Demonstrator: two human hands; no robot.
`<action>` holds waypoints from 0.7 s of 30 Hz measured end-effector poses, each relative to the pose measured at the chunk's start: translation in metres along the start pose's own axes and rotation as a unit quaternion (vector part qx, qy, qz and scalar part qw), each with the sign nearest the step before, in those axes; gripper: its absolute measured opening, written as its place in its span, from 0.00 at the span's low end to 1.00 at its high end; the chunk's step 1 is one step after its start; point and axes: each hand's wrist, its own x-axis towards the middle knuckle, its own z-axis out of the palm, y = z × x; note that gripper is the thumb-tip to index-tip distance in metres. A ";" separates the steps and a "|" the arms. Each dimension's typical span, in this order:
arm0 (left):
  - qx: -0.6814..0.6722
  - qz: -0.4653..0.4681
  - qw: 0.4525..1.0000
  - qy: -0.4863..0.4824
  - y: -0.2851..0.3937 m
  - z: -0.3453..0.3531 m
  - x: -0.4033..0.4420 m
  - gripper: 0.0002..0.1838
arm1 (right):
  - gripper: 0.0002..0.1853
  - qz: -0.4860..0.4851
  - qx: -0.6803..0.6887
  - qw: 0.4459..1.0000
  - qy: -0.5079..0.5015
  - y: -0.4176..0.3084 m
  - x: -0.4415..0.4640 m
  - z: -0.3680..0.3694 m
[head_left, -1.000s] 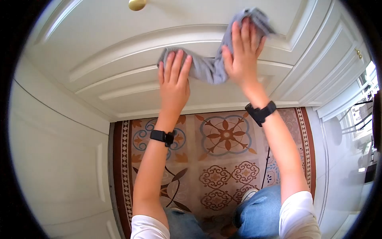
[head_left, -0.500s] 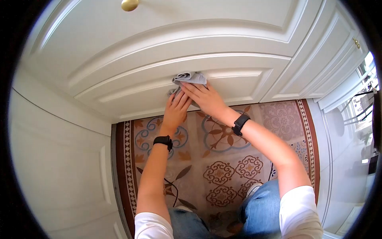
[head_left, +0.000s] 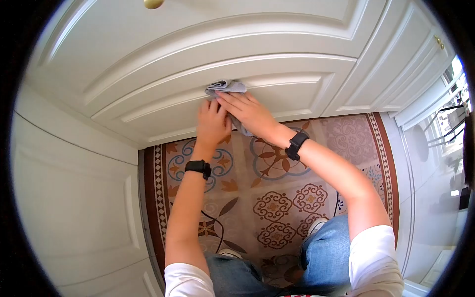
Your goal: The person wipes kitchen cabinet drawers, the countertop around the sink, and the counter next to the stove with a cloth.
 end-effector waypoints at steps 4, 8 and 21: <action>-0.007 -0.122 0.993 -0.006 -0.013 -0.007 -0.003 0.14 | 0.26 -0.022 0.006 1.000 0.002 0.001 0.002 0.003; -0.037 -0.256 0.962 -0.083 -0.003 -0.024 0.004 0.13 | 0.24 -0.052 0.011 0.999 0.010 0.001 0.003 0.015; -0.247 -0.390 0.820 -0.337 -0.043 -0.036 0.018 0.17 | 0.14 -0.043 0.112 0.992 0.031 -0.004 0.007 0.035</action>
